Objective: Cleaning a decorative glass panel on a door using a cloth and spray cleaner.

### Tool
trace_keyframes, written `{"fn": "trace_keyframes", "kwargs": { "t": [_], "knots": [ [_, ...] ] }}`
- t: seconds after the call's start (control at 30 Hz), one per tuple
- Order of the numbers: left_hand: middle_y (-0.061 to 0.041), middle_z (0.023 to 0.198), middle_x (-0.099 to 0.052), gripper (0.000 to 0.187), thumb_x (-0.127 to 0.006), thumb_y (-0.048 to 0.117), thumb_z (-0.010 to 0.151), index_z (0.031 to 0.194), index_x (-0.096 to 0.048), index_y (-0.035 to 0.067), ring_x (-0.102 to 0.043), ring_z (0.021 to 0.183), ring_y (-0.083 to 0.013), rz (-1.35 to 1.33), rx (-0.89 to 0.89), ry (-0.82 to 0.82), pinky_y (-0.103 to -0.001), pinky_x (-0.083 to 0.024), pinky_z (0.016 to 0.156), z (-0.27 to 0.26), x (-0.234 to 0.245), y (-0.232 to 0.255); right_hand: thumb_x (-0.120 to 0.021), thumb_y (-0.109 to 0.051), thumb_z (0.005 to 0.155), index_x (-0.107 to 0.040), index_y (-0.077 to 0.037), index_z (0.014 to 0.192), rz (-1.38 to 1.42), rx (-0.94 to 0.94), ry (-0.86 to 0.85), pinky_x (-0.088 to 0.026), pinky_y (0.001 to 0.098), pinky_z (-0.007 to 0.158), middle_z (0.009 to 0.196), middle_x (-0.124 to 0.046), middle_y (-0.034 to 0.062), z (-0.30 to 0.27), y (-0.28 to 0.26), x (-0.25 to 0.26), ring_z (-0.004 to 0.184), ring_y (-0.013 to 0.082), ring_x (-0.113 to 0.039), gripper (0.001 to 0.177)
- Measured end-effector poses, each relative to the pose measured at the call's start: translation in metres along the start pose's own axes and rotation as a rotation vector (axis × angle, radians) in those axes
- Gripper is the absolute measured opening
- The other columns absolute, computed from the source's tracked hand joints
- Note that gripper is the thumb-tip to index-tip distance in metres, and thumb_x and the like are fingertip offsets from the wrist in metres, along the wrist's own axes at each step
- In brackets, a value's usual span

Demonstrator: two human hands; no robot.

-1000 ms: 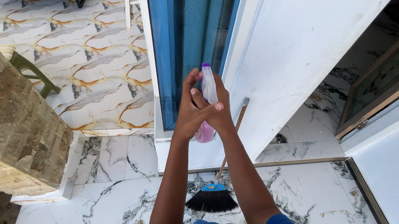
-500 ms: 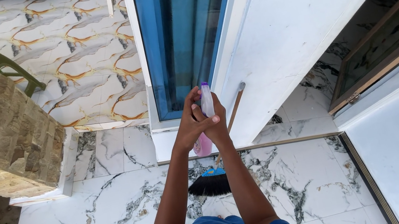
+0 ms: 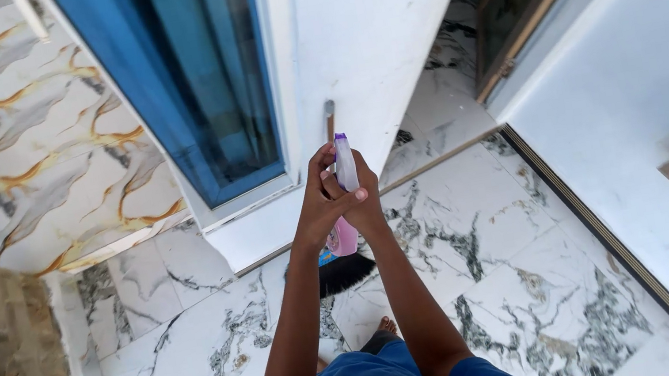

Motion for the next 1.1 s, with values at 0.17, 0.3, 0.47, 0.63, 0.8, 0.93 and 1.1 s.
{"fn": "trace_keyframes", "kwargs": {
  "t": [0.17, 0.3, 0.47, 0.63, 0.8, 0.93, 1.1],
  "knots": [
    [-0.015, 0.149, -0.044, 0.115, -0.095, 0.028, 0.062, 0.157, -0.033, 0.012, -0.048, 0.139, -0.0323, -0.102, 0.170, -0.257, -0.044, -0.047, 0.111, 0.018, -0.097, -0.038, -0.073, -0.022, 0.095, -0.059, -0.003, 0.121, -0.112, 0.038, 0.278, -0.055, 0.0271, 0.068, 0.099, -0.070, 0.0048, -0.009, 0.003, 0.104, 0.081, 0.0108, -0.067, 0.035],
    [-0.015, 0.154, -0.043, 0.114, -0.095, 0.030, 0.068, 0.160, -0.031, 0.010, -0.044, 0.145, -0.0316, -0.144, 0.171, -0.539, -0.044, -0.045, 0.116, 0.017, -0.191, -0.072, -0.073, -0.019, 0.095, -0.061, -0.002, 0.117, -0.219, 0.036, 0.522, -0.054, 0.0281, 0.064, 0.091, -0.071, 0.0054, -0.039, -0.011, 0.198, 0.074, 0.0114, -0.066, 0.030],
    [-0.015, 0.156, -0.041, 0.116, -0.094, 0.038, 0.069, 0.161, -0.028, 0.010, -0.043, 0.147, -0.0309, -0.166, 0.237, -0.832, -0.044, -0.044, 0.116, -0.012, -0.315, -0.094, -0.070, -0.017, 0.093, -0.060, -0.001, 0.118, -0.306, -0.002, 0.796, -0.054, 0.0270, 0.061, 0.090, -0.071, 0.0042, -0.091, -0.036, 0.309, 0.072, 0.0106, -0.066, 0.031],
    [-0.015, 0.158, -0.039, 0.119, -0.094, 0.044, 0.068, 0.161, -0.027, 0.011, -0.040, 0.149, -0.0315, -0.221, 0.294, -1.048, -0.044, -0.042, 0.117, -0.047, -0.422, -0.118, -0.070, -0.016, 0.094, -0.060, -0.001, 0.119, -0.359, 0.006, 0.983, -0.052, 0.0265, 0.058, 0.087, -0.069, 0.0048, -0.142, -0.048, 0.402, 0.070, 0.0099, -0.064, 0.031],
    [-0.016, 0.157, -0.039, 0.119, -0.094, 0.046, 0.069, 0.161, -0.028, 0.009, -0.039, 0.150, -0.0329, -0.246, 0.275, -1.214, -0.045, -0.041, 0.119, -0.073, -0.508, -0.139, -0.069, -0.015, 0.093, -0.058, -0.002, 0.118, -0.362, -0.048, 1.052, -0.052, 0.0273, 0.058, 0.088, -0.068, 0.0057, -0.176, -0.059, 0.478, 0.071, 0.0108, -0.066, 0.030],
    [-0.016, 0.158, -0.038, 0.121, -0.094, 0.044, 0.068, 0.162, -0.026, 0.009, -0.040, 0.149, -0.0313, -0.243, 0.281, -1.251, -0.045, -0.041, 0.118, -0.083, -0.553, -0.150, -0.069, -0.012, 0.090, -0.054, -0.003, 0.124, -0.388, 0.004, 1.093, -0.054, 0.0269, 0.064, 0.105, -0.064, 0.0054, -0.191, -0.065, 0.519, 0.083, 0.0101, -0.063, 0.039],
    [-0.015, 0.157, -0.037, 0.126, -0.096, 0.039, 0.064, 0.162, -0.023, 0.010, -0.048, 0.140, -0.0292, -0.284, 0.382, -1.209, -0.043, -0.050, 0.111, -0.073, -0.580, -0.167, -0.069, -0.010, 0.089, -0.059, -0.002, 0.125, -0.326, 0.045, 0.987, -0.055, 0.0269, 0.076, 0.106, -0.067, 0.0052, -0.183, -0.066, 0.544, 0.089, 0.0113, -0.064, 0.038]
  ]
}}
Point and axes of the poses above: each hand's wrist, its own z-axis towards the middle knuckle, its own x-axis out of the back of the hand, y = z × x, the point moved 8 cm from there along z, towards the middle knuckle
